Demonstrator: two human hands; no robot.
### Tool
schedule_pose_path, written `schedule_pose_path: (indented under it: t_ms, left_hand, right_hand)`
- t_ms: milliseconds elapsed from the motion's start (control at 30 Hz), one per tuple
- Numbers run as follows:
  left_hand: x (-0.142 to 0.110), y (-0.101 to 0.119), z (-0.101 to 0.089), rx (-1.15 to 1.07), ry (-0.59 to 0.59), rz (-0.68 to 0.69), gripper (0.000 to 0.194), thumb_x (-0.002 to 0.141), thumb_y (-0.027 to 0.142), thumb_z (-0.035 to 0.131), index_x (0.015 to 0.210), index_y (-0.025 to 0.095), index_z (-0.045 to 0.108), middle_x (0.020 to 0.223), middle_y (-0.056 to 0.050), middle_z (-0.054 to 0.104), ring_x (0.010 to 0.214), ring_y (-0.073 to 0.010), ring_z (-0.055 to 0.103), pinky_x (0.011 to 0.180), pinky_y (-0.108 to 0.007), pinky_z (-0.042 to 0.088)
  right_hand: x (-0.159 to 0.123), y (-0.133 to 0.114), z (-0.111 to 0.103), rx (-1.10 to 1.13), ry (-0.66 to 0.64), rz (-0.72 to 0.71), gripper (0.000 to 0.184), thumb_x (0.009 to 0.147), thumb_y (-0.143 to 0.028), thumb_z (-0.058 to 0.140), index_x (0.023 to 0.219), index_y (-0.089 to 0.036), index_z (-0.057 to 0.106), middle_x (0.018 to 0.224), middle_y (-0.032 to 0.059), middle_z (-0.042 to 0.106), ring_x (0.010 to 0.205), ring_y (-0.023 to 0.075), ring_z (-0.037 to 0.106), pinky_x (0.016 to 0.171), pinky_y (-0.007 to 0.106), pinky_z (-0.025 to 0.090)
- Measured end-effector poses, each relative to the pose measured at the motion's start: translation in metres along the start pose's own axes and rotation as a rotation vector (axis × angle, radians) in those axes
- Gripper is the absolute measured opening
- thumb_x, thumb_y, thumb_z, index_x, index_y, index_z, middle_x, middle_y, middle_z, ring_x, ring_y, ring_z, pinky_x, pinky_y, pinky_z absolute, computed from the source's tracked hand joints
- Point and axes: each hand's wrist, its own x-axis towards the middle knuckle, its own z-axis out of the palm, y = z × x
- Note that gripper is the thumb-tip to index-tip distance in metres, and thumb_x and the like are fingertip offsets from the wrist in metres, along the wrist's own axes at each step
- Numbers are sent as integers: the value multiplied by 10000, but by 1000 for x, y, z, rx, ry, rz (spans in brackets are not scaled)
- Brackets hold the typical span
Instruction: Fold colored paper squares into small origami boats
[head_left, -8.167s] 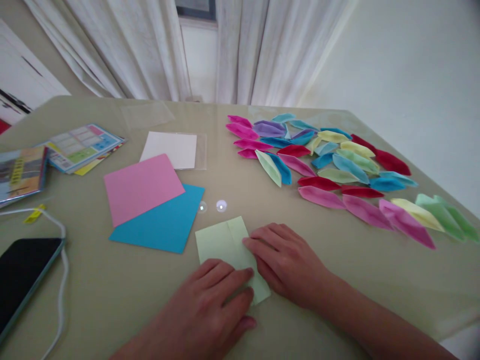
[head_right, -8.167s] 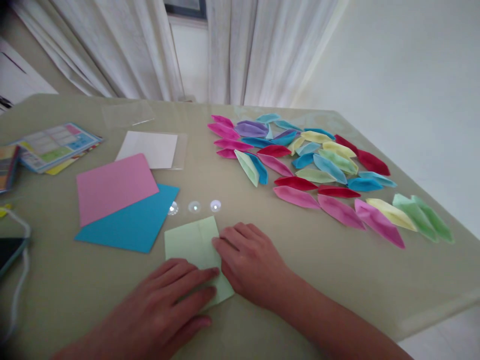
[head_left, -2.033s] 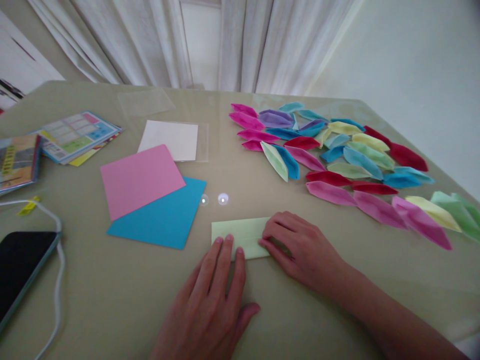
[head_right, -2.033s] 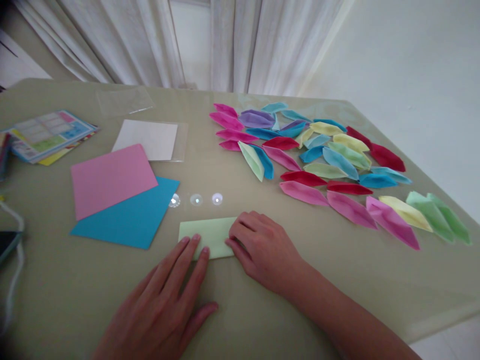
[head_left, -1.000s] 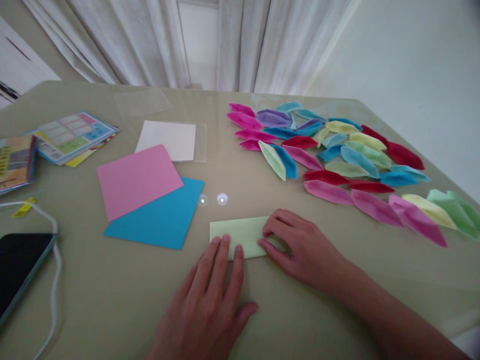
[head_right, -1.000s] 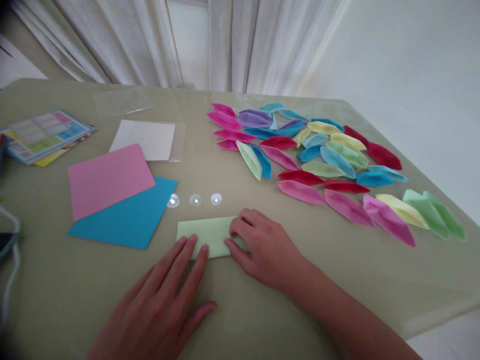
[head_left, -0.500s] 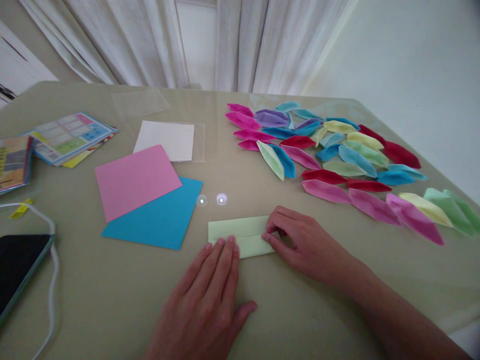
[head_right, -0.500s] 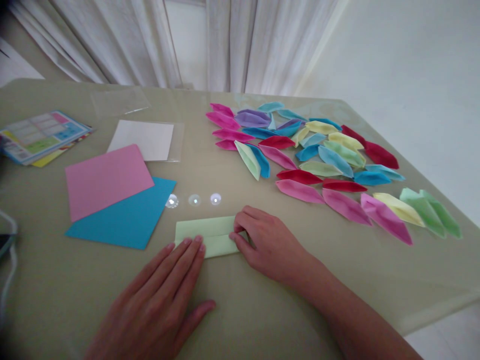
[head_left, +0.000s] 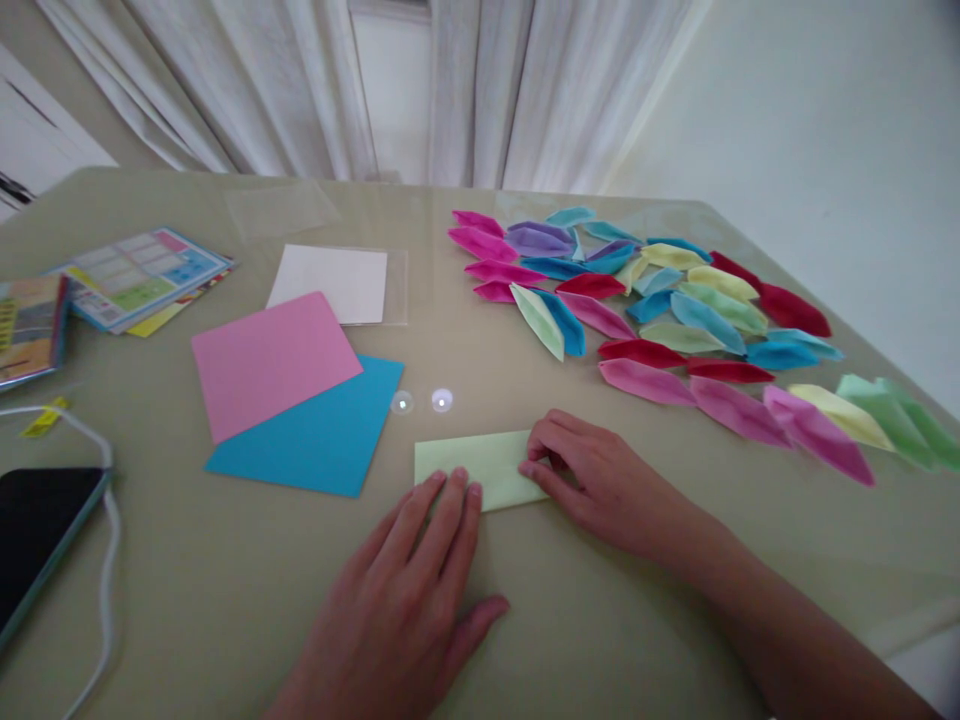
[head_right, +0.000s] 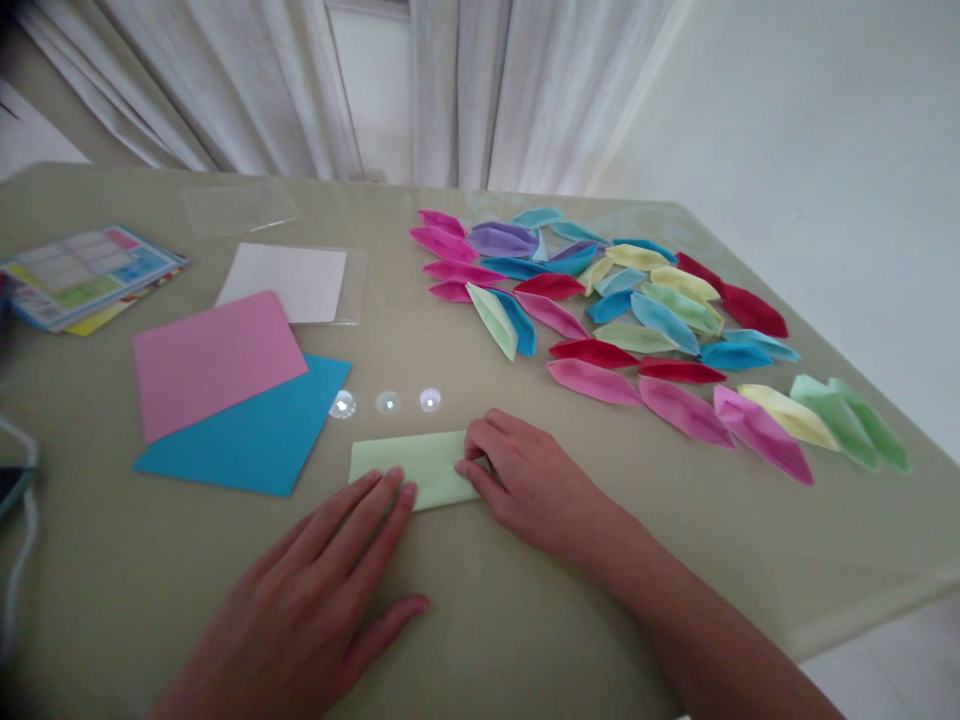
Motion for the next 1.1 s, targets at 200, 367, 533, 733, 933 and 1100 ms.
schedule_pose_path:
  t_ms: [200,367,533,733,933,1100]
  left_hand:
    - [2,-1,-1,-19,-24,-10,701,1008,603,552,1526,131,557,1565,-132,587,1392,-336,566,1114,-459,477]
    - [1,1,-1,-18,-32,-21,691,1032,603,505,1538,134,549,1579,-121,575,1404,-338,549,1113,-455,476]
    - [0,2,-1,-22,-48,-28,724,1062,651,380,1562,148,524,1618,-63,540,1411,-326,536,1098,-438,492]
    - [2,3,0,-3,-32,-5,722,1051,687,350,1553,207,546,1592,-60,570,1409,-341,544,1095,-468,497]
    - [3,4,0,2,5,-13,689,1065,650,365,1498,173,611,1555,-67,608,1379,-328,575,1086,-452,509]
    - [4,4,-1,-14,-11,-22,706,1048,663,410,1513,164,594,1563,-74,598,1382,-333,581,1085,-460,519]
  right_hand:
    - [-1,-2,0,-52,-10,37,110,1033,-232,630,938,-190,592,934,38,648,837,202,611,756,308,416]
    - [0,-1,1,-88,-3,85,173,1013,-280,669,889,-191,585,871,26,655,777,193,599,708,300,392]
    - [-3,2,-5,-187,31,139,202,1015,-292,656,858,-205,563,834,20,660,737,196,598,662,312,372]
    - [-24,-30,-20,-463,429,-68,188,1057,-223,517,940,-190,659,951,114,713,904,276,654,819,411,471]
    - [-49,-54,34,-441,257,-257,374,1058,-357,593,1316,-103,684,1273,147,760,1166,312,703,991,467,555]
    - [-65,-31,50,-442,276,-200,500,1042,-424,631,1418,-94,643,1415,169,698,1248,319,699,1036,476,588]
